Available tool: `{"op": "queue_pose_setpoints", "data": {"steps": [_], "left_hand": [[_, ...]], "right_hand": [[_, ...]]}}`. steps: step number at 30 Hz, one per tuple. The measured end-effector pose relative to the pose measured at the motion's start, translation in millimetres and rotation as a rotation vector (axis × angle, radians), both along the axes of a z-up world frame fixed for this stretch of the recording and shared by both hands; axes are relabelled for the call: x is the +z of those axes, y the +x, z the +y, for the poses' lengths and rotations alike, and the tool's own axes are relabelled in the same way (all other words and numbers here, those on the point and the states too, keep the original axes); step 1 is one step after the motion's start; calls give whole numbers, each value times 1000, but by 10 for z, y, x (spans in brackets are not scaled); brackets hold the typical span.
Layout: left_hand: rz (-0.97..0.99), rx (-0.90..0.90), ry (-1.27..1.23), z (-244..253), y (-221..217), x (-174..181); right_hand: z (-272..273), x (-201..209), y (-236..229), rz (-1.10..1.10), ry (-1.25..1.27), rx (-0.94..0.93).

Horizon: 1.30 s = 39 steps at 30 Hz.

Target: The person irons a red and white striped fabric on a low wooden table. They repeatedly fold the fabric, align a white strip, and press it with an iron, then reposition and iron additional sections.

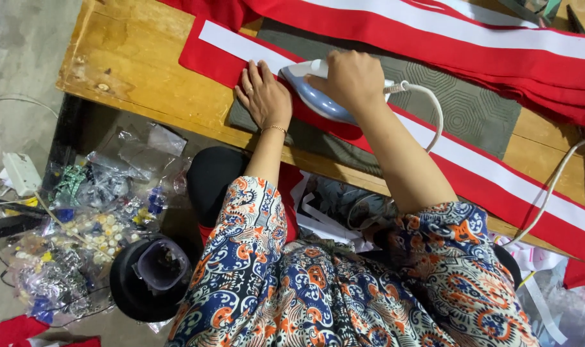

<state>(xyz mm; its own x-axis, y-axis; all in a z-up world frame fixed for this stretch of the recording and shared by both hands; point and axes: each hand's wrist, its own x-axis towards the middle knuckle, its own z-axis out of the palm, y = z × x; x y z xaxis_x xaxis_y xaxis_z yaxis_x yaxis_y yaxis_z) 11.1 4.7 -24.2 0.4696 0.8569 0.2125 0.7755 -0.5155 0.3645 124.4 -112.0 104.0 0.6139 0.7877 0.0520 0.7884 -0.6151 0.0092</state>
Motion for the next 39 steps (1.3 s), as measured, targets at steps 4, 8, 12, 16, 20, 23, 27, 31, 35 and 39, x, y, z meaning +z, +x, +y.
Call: {"op": "queue_pose_setpoints", "data": {"steps": [4, 8, 12, 16, 20, 23, 27, 31, 35, 39], "left_hand": [[-1, -5, 1, -13, -7, 43], [37, -24, 29, -7, -13, 69], [43, -15, 6, -12, -14, 106], [-9, -19, 19, 7, -40, 39], [-26, -4, 98, 3, -26, -55], [-1, 0, 64, -4, 4, -42], [4, -6, 65, -20, 3, -37], [30, -9, 42, -27, 25, -25], [14, -7, 61, -31, 17, 17], [60, -20, 6, -30, 12, 39]], "right_hand": [[65, -145, 84, 15, 73, -124], [-110, -172, 79, 15, 93, -113], [-732, -52, 176, 2, -37, -88], [-1832, -82, 410, -88, -109, -86], [-3072, -137, 661, -169, -310, -106], [-3791, -232, 850, -345, -387, -109], [-3826, -209, 881, -309, -525, -192], [-3209, -19, 676, -231, -456, -113], [-2329, -21, 477, -318, -288, -46], [-1369, 182, 235, -30, -320, -30]]}}
